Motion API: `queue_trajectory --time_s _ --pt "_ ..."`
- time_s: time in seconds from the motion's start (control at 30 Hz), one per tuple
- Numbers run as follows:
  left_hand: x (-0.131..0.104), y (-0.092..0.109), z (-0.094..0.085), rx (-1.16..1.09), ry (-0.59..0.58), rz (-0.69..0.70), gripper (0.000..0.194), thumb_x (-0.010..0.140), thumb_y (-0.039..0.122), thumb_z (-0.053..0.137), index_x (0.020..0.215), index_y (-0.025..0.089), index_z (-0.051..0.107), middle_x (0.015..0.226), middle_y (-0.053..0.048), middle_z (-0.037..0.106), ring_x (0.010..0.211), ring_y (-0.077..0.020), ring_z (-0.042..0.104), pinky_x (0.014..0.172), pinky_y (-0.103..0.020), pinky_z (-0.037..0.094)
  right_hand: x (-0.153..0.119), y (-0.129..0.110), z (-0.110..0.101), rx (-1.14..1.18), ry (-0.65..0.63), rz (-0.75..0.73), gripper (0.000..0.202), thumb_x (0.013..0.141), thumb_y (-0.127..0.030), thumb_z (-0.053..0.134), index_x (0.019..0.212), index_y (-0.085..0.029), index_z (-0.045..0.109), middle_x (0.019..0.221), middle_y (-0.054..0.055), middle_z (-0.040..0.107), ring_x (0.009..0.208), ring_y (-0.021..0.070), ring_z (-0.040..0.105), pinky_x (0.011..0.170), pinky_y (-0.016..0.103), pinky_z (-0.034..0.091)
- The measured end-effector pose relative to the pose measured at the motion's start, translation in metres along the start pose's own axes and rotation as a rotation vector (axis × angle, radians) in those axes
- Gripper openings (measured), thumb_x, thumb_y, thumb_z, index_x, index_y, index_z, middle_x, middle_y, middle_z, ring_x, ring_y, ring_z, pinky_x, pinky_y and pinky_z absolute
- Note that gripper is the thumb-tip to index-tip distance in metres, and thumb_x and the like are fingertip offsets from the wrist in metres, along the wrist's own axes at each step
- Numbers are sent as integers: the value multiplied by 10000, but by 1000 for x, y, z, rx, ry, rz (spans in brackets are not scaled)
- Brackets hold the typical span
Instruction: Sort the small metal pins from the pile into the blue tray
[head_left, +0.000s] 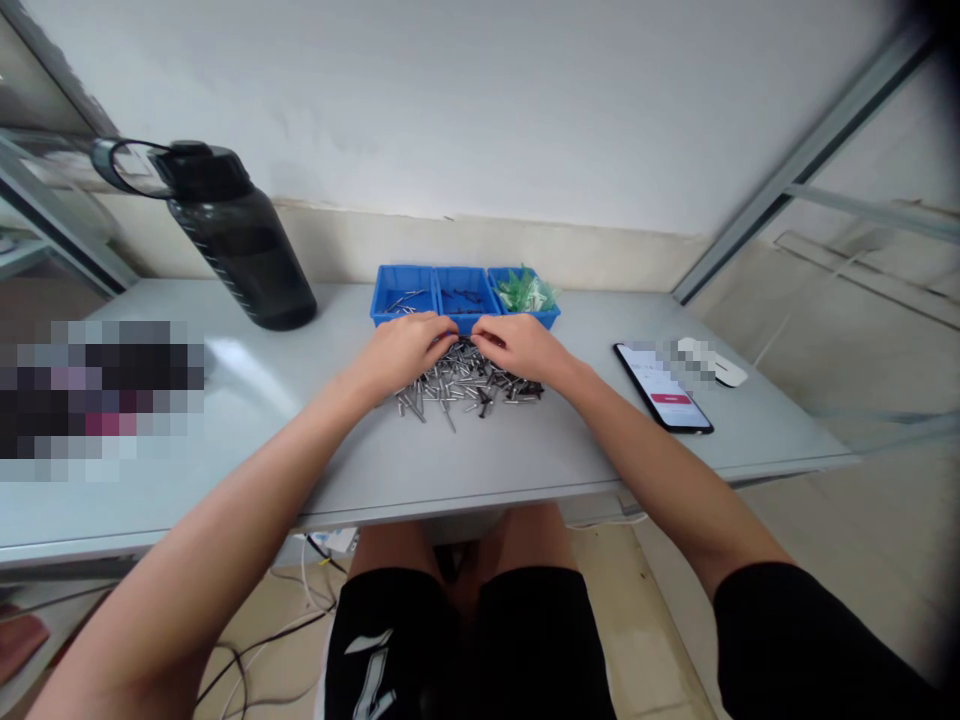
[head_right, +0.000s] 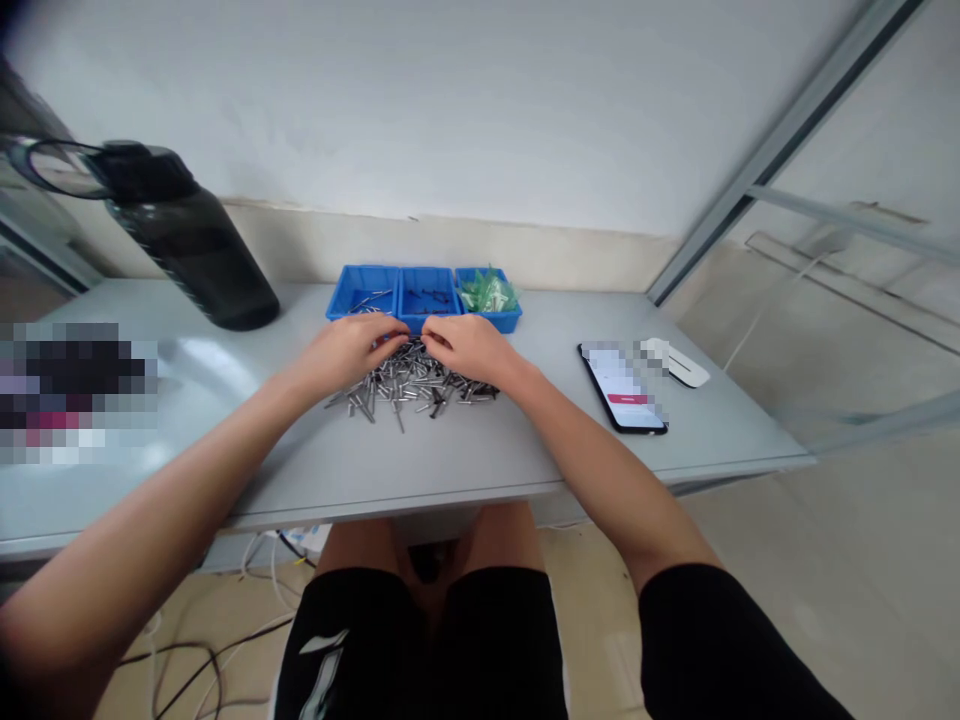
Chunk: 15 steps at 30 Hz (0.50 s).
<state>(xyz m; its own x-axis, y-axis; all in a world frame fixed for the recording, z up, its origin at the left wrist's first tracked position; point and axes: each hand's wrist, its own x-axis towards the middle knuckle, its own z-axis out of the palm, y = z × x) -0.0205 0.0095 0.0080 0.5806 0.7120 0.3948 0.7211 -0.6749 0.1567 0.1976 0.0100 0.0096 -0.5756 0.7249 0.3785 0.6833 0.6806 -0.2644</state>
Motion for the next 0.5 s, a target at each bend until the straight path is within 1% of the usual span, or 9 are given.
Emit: queue_trajectory --time_s 0.07,0.13,0.2,0.23,0.4,0.5 --pt "0 0 -1 5 1 1 263 980 293 445 1080 196 669 1038 -64 705 982 -228 651 822 -322 487 -1 1 2 44 27 1 174 920 -282 455 976 -194 595 815 20 641 699 147 550 681 270 369" --pt "0 1 -1 11 0 -1 267 983 285 435 1072 191 668 1019 -65 702 968 -226 653 812 -319 486 -1 2 3 97 51 -13 205 905 -275 480 1080 -199 553 962 43 645 733 145 568 706 275 403" --pt "0 1 -2 17 2 -10 266 982 288 435 1064 190 669 1014 -63 701 956 -225 655 803 -315 484 -2 2 3 127 50 -52 233 893 -266 495 1115 -205 527 1083 67 617 770 147 580 734 285 427" --pt "0 1 -2 21 4 -16 266 982 293 438 1063 191 669 1015 -61 701 952 -225 656 799 -314 483 -2 2 4 127 43 -74 222 892 -264 495 1103 -204 529 1106 75 604 787 151 583 748 292 434" --pt "0 0 -1 35 3 -31 267 984 300 435 1061 196 668 1009 -56 705 947 -231 658 781 -312 483 -2 2 5 75 12 -142 147 910 -259 473 989 -189 576 1025 80 606 871 184 579 821 316 439" --pt "0 0 0 37 5 -36 276 986 303 427 1073 195 665 1029 -59 707 963 -232 659 787 -312 486 -2 3 7 71 15 -151 180 918 -262 471 1021 -184 596 1048 84 616 883 182 588 838 315 445"
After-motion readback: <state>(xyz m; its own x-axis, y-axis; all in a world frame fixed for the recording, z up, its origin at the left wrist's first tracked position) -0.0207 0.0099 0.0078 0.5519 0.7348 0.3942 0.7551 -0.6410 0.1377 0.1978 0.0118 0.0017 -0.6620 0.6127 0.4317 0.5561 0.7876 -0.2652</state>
